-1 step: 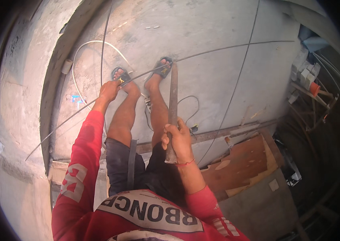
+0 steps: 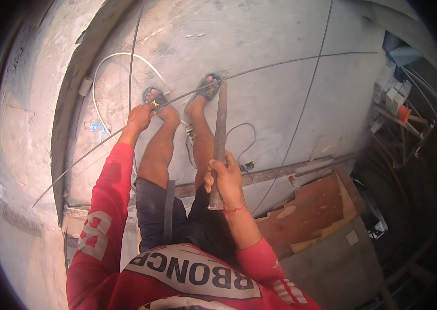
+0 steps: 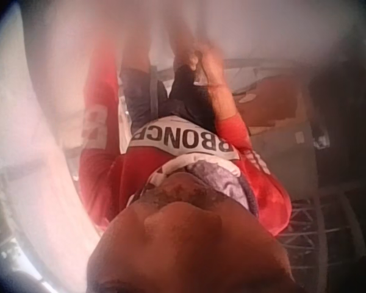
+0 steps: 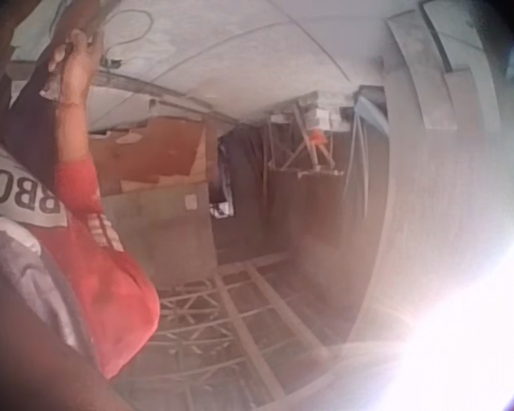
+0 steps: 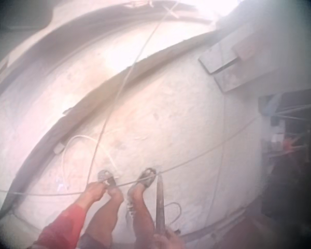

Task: The person measures and cuts metal rods using a file and a hammer on a construction site. They repeatedly position the rods, file them, and strike them to break them into shorter pieces, then place the cut pieces on the floor.

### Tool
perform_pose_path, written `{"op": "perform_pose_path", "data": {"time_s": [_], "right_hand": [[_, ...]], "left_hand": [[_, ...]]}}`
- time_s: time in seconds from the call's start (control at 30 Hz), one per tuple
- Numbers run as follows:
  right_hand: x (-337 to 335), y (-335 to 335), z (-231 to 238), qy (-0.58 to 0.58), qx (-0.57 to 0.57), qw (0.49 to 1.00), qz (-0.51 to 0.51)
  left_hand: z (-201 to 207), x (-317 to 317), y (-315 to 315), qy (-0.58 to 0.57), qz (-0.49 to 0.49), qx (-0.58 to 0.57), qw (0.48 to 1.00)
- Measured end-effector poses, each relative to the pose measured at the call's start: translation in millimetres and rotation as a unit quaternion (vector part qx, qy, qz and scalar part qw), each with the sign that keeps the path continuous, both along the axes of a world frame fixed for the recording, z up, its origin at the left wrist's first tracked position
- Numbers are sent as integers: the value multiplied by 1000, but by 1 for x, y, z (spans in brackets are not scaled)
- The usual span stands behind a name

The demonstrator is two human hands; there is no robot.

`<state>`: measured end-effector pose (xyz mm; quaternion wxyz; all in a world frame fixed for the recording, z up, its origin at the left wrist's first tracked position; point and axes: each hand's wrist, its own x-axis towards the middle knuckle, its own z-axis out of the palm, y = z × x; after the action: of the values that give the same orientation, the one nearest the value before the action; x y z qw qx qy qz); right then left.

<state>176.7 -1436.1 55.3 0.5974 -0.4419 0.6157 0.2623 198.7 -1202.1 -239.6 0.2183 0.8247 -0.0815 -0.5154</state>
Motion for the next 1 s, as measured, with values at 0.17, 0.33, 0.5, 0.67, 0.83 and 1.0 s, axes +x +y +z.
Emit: {"op": "perform_pose_path", "data": {"time_s": [0.17, 0.33, 0.5, 0.67, 0.83, 1.0], "right_hand": [[-4, 35, -28, 1, -42, 999, 5], [5, 49, -40, 17, -82, 996, 25], [15, 63, -44, 16, -85, 996, 15], [22, 68, -54, 10, -86, 996, 1], [14, 67, -54, -11, -95, 995, 15], [11, 64, -51, -34, -86, 996, -3]], "left_hand": [[-9, 3, -4, -8, -3, 14, 1000], [-10, 4, -7, 9, -3, 27, 1000], [-12, 1, -10, 22, -19, 38, 999], [-14, -6, -16, 37, -32, 43, 998], [-18, -6, -15, 27, -37, 44, 998], [-22, 6, -14, 15, -49, 56, 997]]}}
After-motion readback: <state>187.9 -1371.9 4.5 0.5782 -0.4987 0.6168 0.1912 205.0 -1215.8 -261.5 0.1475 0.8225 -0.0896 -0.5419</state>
